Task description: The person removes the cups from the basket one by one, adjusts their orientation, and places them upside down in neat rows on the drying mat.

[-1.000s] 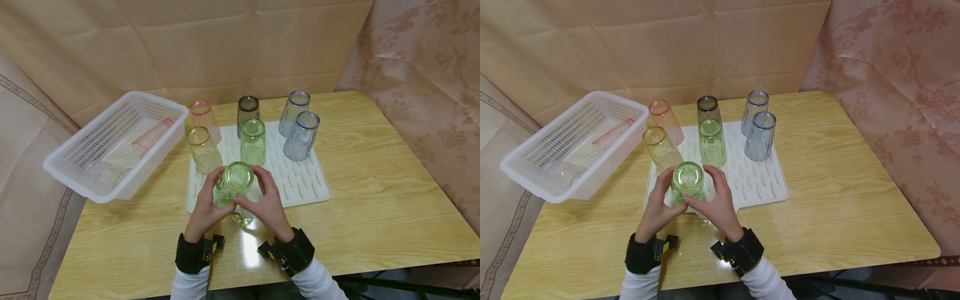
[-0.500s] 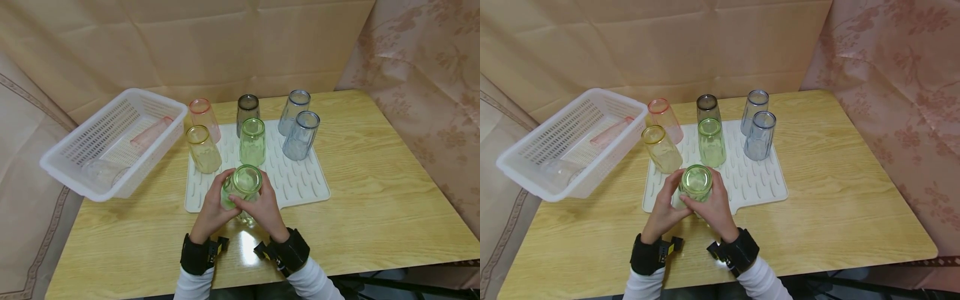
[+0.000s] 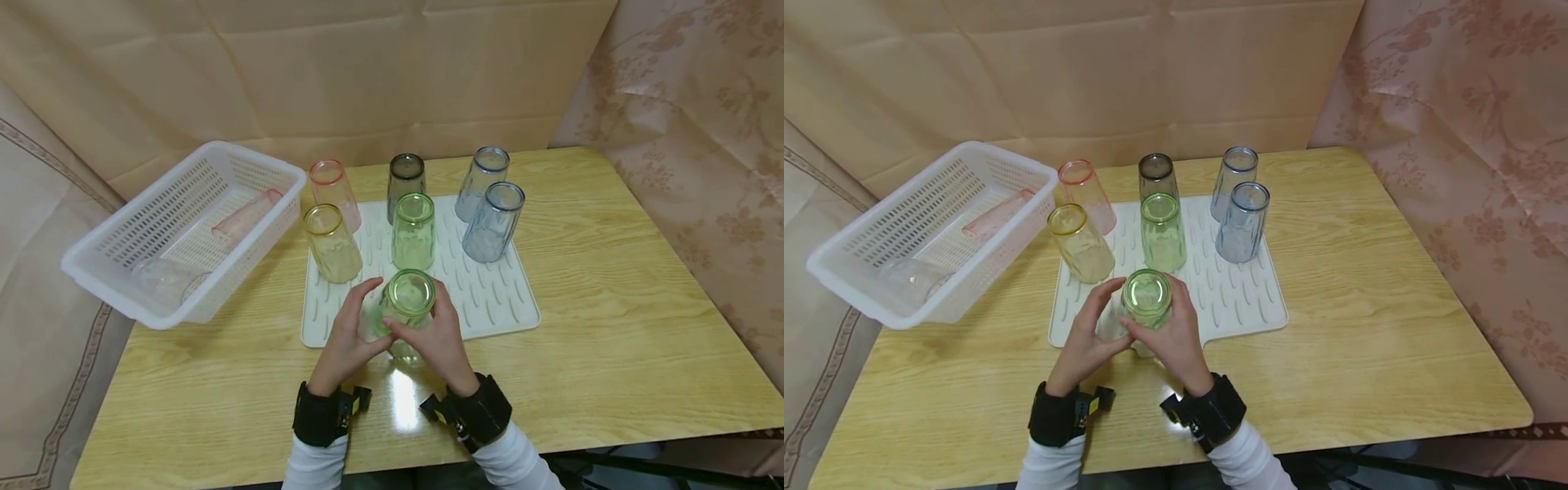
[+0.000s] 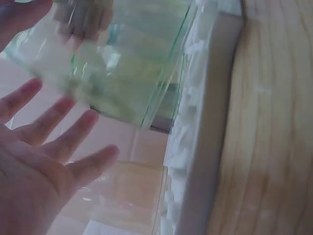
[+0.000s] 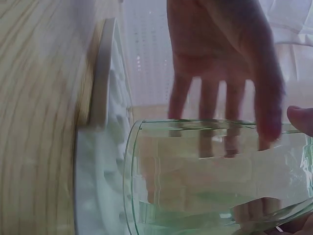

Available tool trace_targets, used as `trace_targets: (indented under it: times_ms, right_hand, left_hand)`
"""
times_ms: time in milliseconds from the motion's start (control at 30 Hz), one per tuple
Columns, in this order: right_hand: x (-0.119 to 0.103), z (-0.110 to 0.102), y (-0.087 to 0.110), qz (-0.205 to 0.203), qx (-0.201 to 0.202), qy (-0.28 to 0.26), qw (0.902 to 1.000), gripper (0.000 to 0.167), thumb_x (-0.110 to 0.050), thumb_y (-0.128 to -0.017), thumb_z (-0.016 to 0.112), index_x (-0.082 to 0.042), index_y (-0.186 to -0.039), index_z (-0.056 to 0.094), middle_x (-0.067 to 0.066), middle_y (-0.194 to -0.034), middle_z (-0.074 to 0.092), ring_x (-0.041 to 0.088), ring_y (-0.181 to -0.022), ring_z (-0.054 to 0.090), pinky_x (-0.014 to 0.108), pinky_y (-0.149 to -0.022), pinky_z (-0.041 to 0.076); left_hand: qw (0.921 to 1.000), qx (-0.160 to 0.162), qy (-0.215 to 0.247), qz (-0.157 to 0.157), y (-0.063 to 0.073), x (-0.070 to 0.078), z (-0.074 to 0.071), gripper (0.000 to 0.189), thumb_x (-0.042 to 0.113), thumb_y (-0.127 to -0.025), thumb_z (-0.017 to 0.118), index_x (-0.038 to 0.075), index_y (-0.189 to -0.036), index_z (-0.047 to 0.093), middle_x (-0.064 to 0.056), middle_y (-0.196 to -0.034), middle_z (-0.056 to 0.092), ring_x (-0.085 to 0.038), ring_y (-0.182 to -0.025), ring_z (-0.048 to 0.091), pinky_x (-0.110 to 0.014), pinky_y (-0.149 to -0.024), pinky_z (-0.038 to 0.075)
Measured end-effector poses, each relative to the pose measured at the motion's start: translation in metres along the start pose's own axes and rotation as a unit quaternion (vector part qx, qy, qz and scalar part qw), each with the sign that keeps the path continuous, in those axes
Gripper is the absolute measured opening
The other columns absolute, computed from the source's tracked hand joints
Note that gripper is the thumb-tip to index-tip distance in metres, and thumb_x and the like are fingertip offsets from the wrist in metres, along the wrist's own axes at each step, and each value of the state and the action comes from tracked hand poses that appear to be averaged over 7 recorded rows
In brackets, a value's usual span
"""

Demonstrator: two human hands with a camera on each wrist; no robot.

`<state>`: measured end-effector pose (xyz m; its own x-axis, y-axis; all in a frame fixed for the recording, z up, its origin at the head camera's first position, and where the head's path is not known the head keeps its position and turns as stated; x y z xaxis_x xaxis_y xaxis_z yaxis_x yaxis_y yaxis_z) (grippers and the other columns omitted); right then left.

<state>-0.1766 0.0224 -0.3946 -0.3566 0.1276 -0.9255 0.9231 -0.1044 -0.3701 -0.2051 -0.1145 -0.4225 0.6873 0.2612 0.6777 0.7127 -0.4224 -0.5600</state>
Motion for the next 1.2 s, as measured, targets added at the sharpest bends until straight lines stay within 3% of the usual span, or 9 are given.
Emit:
trace_targets:
  times_ms: [233,500,733,1000,1200]
  right_hand:
    - [0.0,-0.017,-0.004,0.021,0.026,0.01,0.9994,0.07,0.01,-0.071,0.079,0.013,-0.131,0.042,0.03,-0.128,0.049,0.042,-0.12,0.046,0.055,-0.101,0.035]
    - [0.044,-0.041,-0.007,0.035,0.057,0.014,0.9977,0.074,-0.002,-0.072,0.084,0.0,-0.134,0.043,0.012,-0.13,0.052,0.022,-0.12,0.048,0.043,-0.101,0.035]
    - [0.039,-0.06,-0.013,0.038,0.075,0.023,0.9962,0.074,-0.001,-0.073,0.083,0.0,-0.135,0.043,0.012,-0.131,0.051,0.02,-0.121,0.047,0.042,-0.103,0.034]
    - [0.005,-0.086,-0.021,0.055,0.114,0.07,0.9896,0.068,0.008,-0.075,0.076,0.012,-0.133,0.041,0.024,-0.13,0.049,0.03,-0.122,0.045,0.046,-0.104,0.032]
    - [0.026,-0.115,-0.025,0.069,0.153,0.083,0.9824,0.072,0.003,-0.074,0.079,0.005,-0.137,0.043,0.015,-0.132,0.051,0.023,-0.123,0.044,0.042,-0.105,0.031]
  left_hand:
    - [0.9994,0.016,-0.029,0.013,0.005,-0.007,-0.01,0.073,0.003,-0.07,0.085,-0.005,-0.132,0.047,-0.02,-0.131,0.05,-0.031,-0.124,0.046,-0.045,-0.101,0.038]
    - [0.9991,0.019,-0.038,-0.002,0.008,-0.013,-0.014,0.064,0.002,-0.073,0.083,-0.004,-0.128,0.051,-0.018,-0.129,0.053,-0.029,-0.121,0.048,-0.045,-0.097,0.041]
    - [0.9988,0.029,-0.035,-0.014,0.01,-0.016,-0.018,0.06,0.0,-0.074,0.081,-0.005,-0.126,0.053,-0.017,-0.127,0.054,-0.029,-0.122,0.048,-0.043,-0.1,0.039]
    - [0.9984,0.029,-0.045,-0.018,0.011,-0.017,-0.019,0.058,0.0,-0.075,0.08,-0.004,-0.126,0.053,-0.015,-0.127,0.054,-0.028,-0.121,0.048,-0.04,-0.099,0.04]
    - [0.9971,0.017,-0.067,-0.032,0.012,-0.018,-0.019,0.056,-0.001,-0.076,0.079,-0.003,-0.126,0.053,-0.015,-0.126,0.054,-0.027,-0.12,0.049,-0.042,-0.099,0.041]
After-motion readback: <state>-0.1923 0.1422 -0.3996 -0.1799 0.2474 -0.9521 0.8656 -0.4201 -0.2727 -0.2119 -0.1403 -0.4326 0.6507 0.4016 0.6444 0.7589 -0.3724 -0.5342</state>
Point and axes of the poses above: each hand's wrist, its own y-axis away from the middle knuckle, its own z-axis out of the palm, x = y × z, the point moved 8 cm from there along -y, towards the middle knuckle
